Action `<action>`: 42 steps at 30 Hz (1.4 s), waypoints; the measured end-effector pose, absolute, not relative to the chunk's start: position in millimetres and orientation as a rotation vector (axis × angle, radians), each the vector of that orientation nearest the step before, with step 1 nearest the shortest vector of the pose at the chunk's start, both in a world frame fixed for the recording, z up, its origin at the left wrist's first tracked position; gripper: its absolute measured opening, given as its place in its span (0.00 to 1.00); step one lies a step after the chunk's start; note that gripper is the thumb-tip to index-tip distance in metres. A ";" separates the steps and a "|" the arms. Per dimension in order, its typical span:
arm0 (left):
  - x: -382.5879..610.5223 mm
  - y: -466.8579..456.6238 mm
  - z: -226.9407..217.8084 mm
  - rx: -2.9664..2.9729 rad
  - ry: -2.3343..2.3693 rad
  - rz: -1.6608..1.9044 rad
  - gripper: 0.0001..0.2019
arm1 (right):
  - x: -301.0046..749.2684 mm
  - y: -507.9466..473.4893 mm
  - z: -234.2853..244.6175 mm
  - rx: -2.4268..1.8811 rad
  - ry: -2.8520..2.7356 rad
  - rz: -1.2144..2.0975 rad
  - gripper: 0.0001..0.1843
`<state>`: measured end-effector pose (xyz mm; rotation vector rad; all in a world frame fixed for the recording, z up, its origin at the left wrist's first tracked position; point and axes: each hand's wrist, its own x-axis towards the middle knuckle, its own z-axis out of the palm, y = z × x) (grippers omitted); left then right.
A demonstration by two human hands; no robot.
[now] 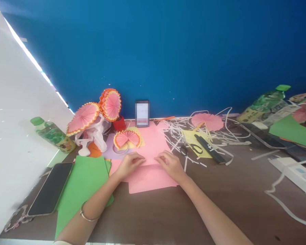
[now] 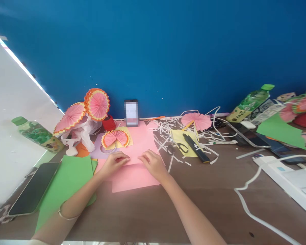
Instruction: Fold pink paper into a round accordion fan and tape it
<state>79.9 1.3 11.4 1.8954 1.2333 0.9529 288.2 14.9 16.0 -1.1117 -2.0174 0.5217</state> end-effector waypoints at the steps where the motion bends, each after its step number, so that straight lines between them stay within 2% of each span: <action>1: 79.6 1.5 11.0 1.895 1.231 0.951 0.10 | 288.4 14.8 16.1 -1.117 -2.011 0.528 0.11; 10: 80.8 -1.7 12.5 2.019 1.264 0.846 0.12 | 284.3 15.5 13.7 -1.212 -1.805 0.685 0.09; 12: 84.2 -4.2 14.0 1.986 1.269 0.894 0.13 | 280.9 15.1 14.6 -1.242 -1.620 0.810 0.11; 15: 88.5 -6.8 15.4 1.893 1.283 0.994 0.13 | 275.6 13.2 17.2 -1.178 -1.454 1.132 0.20; 19: 90.4 -7.3 15.7 1.823 1.297 1.022 0.13 | 270.3 10.8 18.1 -1.085 -1.360 1.393 0.16; 27: 91.0 -6.7 14.2 1.791 1.297 1.012 0.14 | 270.4 12.8 14.7 -1.141 -1.192 1.433 0.20; 42: 90.4 -6.6 16.2 1.751 1.294 0.978 0.12 | 271.8 10.6 22.0 -1.192 -1.124 1.385 0.18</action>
